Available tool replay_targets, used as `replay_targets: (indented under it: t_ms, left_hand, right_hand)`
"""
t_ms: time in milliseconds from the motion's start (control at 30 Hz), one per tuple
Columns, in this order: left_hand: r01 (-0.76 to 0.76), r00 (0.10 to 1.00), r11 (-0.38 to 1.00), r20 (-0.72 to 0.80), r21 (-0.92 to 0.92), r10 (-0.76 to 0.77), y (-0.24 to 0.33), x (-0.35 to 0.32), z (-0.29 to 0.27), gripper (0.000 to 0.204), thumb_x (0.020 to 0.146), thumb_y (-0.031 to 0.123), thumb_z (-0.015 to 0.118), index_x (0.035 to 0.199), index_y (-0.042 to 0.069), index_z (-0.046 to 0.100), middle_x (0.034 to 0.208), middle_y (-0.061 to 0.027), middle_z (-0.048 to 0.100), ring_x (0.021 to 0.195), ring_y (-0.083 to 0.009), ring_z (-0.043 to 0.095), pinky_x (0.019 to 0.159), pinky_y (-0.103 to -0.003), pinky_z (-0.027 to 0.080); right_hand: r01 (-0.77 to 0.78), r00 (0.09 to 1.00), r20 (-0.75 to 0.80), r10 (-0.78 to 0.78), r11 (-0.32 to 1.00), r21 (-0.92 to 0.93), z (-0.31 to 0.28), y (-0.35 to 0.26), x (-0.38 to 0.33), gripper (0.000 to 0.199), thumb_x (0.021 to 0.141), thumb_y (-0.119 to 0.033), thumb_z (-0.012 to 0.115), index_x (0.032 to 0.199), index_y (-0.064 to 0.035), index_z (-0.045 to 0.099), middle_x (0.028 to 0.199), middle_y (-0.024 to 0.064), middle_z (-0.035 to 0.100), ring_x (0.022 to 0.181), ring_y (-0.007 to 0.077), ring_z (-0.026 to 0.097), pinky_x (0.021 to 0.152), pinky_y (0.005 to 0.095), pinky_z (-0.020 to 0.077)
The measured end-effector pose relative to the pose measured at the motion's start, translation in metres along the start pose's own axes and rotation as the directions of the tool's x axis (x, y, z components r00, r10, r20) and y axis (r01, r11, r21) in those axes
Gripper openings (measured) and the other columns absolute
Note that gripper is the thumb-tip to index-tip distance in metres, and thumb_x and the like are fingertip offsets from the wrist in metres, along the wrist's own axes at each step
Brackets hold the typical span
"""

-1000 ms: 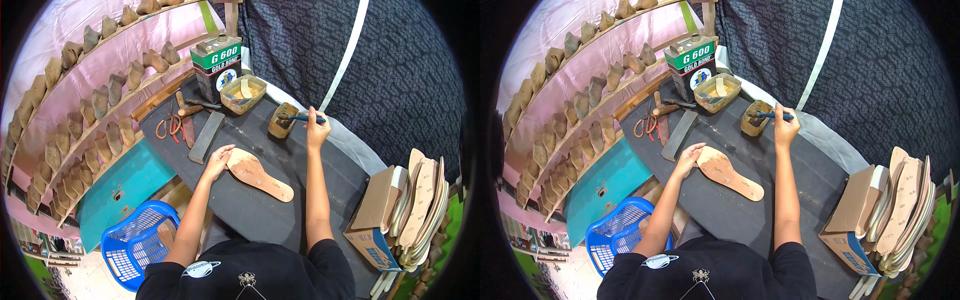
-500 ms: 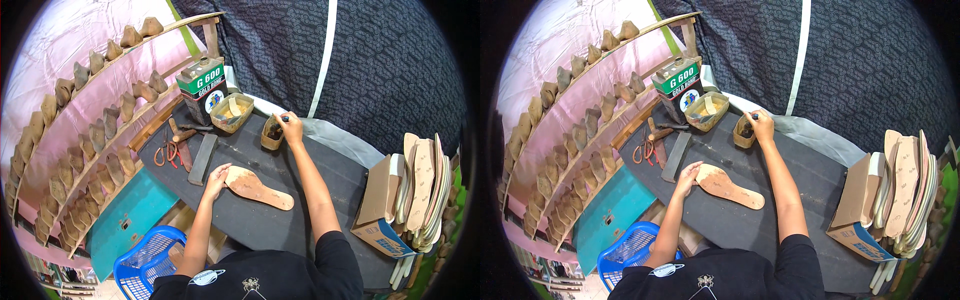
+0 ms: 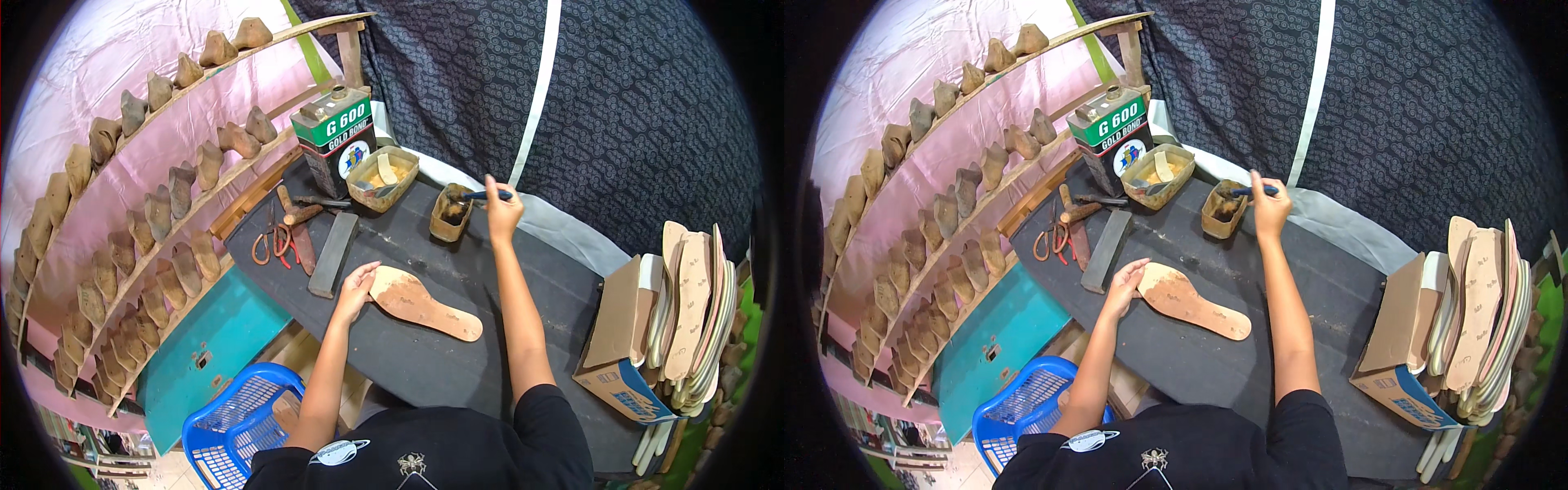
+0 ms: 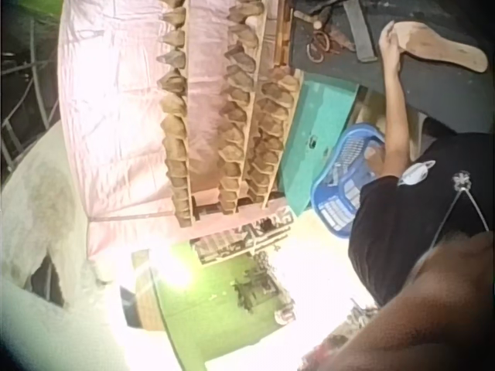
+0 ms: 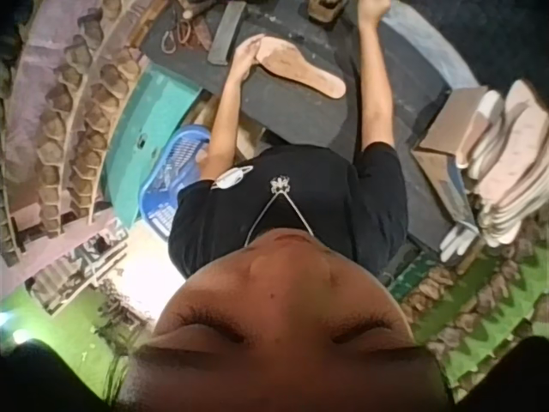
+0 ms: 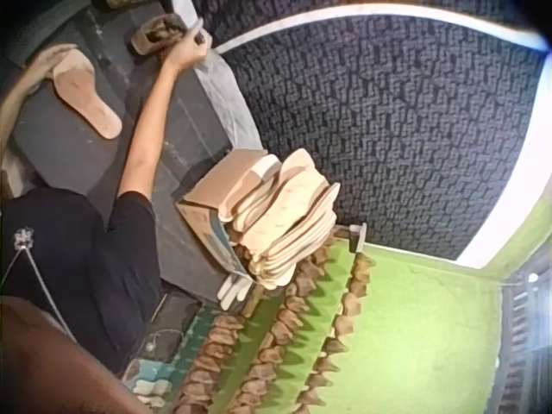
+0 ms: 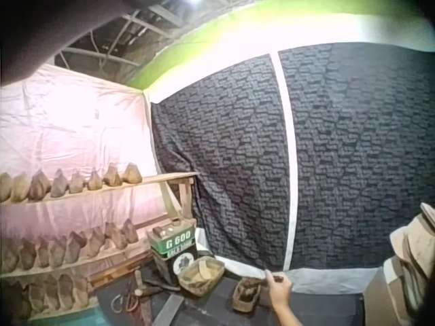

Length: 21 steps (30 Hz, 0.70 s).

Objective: The person takes shoe soles from a box, applies adhesive to them using a brush, and places them into a plastic basket.

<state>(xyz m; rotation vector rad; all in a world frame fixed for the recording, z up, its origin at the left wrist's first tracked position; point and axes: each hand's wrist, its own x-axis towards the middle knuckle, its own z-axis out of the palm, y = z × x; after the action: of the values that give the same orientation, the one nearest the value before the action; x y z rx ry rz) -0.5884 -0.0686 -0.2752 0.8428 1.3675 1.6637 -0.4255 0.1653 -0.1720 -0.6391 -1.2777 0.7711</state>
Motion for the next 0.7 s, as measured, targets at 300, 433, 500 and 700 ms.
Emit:
replay_targets:
  t_ms: [300,433,500,700]
  left_hand:
    - [-0.019,1.0,0.998,-0.011,-0.067,0.019,-0.006,0.003,-0.004,0.031,0.088,0.018,0.044,0.115,0.002,0.045,0.095,-0.0051,0.056,0.08,-0.0098,0.056,0.063,-0.022,0.049]
    - [-0.06,0.998,0.996,-0.04,-0.059,0.058,-0.016,0.006,-0.006,0.03,0.088,0.017,0.045,0.111,-0.001,0.048,0.096,-0.0057,0.056,0.082,-0.0092,0.054,0.071,-0.02,0.043]
    - [-0.089,0.995,0.994,-0.057,-0.058,0.086,-0.015,0.006,-0.005,0.029,0.088,0.015,0.044,0.11,-0.003,0.048,0.096,-0.006,0.056,0.083,-0.0086,0.053,0.073,-0.02,0.041]
    - [-0.068,0.996,0.996,-0.066,-0.054,0.065,-0.015,0.006,-0.003,0.028,0.088,0.013,0.044,0.11,-0.003,0.049,0.096,-0.006,0.057,0.085,-0.0078,0.052,0.073,-0.019,0.041]
  right_hand:
    - [-0.346,0.938,0.085,0.336,0.897,0.276,-0.037,-0.031,-0.046,0.029,0.079,-0.025,0.06,0.063,-0.0023,0.053,0.056,0.0058,0.056,0.035,0.0057,0.044,0.031,0.0161,0.0302]
    - [-0.341,0.93,0.241,0.277,0.897,0.282,-0.059,-0.039,-0.079,0.026,0.081,-0.019,0.057,0.061,-0.0037,0.05,0.058,0.0075,0.055,0.036,0.0056,0.042,0.032,0.0164,0.0308]
    - [-0.294,0.921,0.337,0.197,0.918,0.266,-0.071,-0.045,-0.093,0.024,0.081,-0.012,0.054,0.059,-0.0024,0.049,0.059,0.0077,0.054,0.039,0.006,0.043,0.035,0.0175,0.0326]
    - [0.004,0.885,0.461,-0.064,0.992,0.129,-0.085,-0.05,-0.11,0.022,0.077,-0.005,0.055,0.057,-0.0009,0.048,0.06,0.0085,0.054,0.051,0.0124,0.052,0.042,0.0207,0.039]
